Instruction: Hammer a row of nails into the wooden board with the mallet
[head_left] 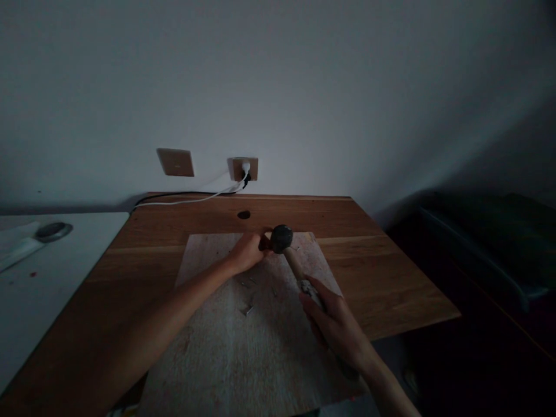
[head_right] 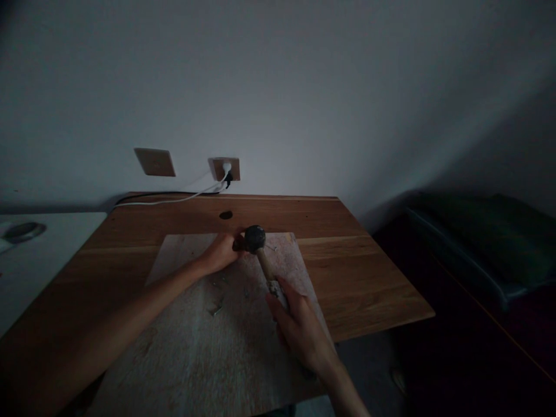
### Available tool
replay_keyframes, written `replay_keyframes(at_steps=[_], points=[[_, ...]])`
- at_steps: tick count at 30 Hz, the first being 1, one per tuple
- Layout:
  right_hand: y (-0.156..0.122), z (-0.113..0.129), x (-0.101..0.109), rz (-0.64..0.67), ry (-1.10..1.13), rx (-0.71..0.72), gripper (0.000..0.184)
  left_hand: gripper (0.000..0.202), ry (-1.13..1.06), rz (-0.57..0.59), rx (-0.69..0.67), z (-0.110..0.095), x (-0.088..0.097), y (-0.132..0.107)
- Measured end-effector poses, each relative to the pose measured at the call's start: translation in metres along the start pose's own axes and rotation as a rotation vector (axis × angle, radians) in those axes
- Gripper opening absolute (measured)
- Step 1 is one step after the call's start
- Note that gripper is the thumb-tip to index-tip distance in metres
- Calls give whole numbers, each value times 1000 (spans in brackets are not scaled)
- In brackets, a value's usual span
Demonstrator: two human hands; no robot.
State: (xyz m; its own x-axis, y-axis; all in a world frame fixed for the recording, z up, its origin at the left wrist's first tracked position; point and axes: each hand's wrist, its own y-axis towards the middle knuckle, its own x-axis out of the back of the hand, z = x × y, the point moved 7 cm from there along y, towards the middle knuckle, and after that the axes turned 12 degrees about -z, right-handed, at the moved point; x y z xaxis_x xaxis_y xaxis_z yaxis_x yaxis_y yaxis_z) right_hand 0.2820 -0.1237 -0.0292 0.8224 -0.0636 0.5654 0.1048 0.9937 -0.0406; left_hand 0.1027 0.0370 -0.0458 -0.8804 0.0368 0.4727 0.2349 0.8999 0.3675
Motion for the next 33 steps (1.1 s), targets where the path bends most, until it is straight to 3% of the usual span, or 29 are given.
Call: replay_keyframes(at_steps=[3,6,9,10,13,14,17,20,23,26,30,33], points=[[2,7,5,-92,-60,101,54,51,-17,2,-19,3,-2,1],[-1,2,6,-84,-43,100,55,45,3,-3,-40,1,4,3],[-10,-11,15,-109,1,37,58,30,93,-20,-137,-22,22,-1],[-13,-17,19,-137,16,12,61,26,130,19,-196,-35,26,-6],[-23,-32,27,-140,36,-49,67,22,262,379,-430,-76,14,-38],[-26,-36,26,-114,34,-62,69,23,332,452,-515,-87,10,-51],[-30,-48,24,-95,17,-105,74,21,545,466,-720,-107,-5,-79],[-31,-56,22,-113,38,-121,72,18,612,443,-778,-110,-17,-88],[-31,-57,19,-85,79,-94,65,18,548,482,-728,-101,-18,-80],[-31,-56,20,-81,88,-89,65,21,362,470,-527,-79,-5,-52],[-31,-53,21,-71,80,-106,72,19,84,205,-233,-37,25,-13],[-31,-49,22,-66,70,-113,74,14,46,71,-146,-12,34,-5]])
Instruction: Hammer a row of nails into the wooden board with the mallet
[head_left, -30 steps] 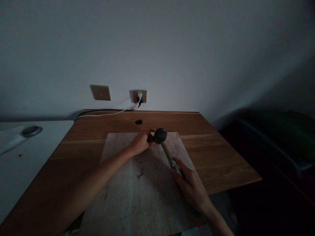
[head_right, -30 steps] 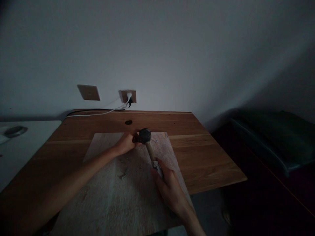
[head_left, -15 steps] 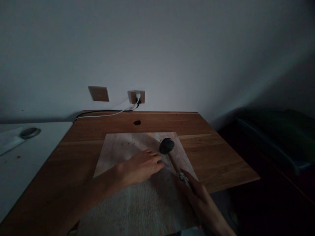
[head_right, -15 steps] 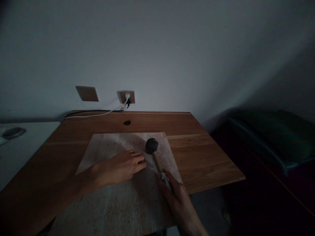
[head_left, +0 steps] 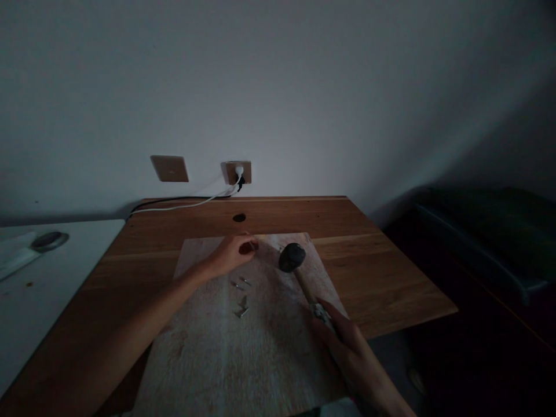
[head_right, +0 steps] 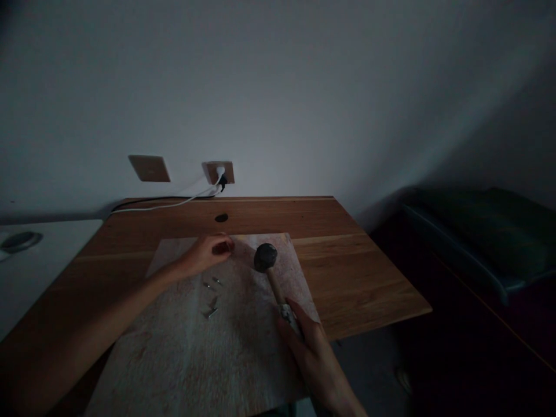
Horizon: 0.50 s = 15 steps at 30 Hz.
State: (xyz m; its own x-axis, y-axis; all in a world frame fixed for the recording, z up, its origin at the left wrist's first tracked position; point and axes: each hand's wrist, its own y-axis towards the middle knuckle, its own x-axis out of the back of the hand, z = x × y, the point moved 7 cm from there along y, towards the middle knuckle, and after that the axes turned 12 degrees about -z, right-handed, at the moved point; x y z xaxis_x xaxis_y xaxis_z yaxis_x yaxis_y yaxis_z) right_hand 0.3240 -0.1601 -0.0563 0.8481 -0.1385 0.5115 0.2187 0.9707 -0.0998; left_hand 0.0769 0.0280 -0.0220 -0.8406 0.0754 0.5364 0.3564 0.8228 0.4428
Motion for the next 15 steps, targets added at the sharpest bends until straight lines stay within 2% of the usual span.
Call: replay_keyframes(at_steps=[3,10,15], points=[[0,2,0,6,-9,5,74,14,39,-22,-1,7,-2,-4],[-1,-5,1,-26,-20,-12,72,10,45,-77,-6,10,-2,-6],[0,-2,0,-8,9,17,71,8,32,-54,-9,11,-4,-7]])
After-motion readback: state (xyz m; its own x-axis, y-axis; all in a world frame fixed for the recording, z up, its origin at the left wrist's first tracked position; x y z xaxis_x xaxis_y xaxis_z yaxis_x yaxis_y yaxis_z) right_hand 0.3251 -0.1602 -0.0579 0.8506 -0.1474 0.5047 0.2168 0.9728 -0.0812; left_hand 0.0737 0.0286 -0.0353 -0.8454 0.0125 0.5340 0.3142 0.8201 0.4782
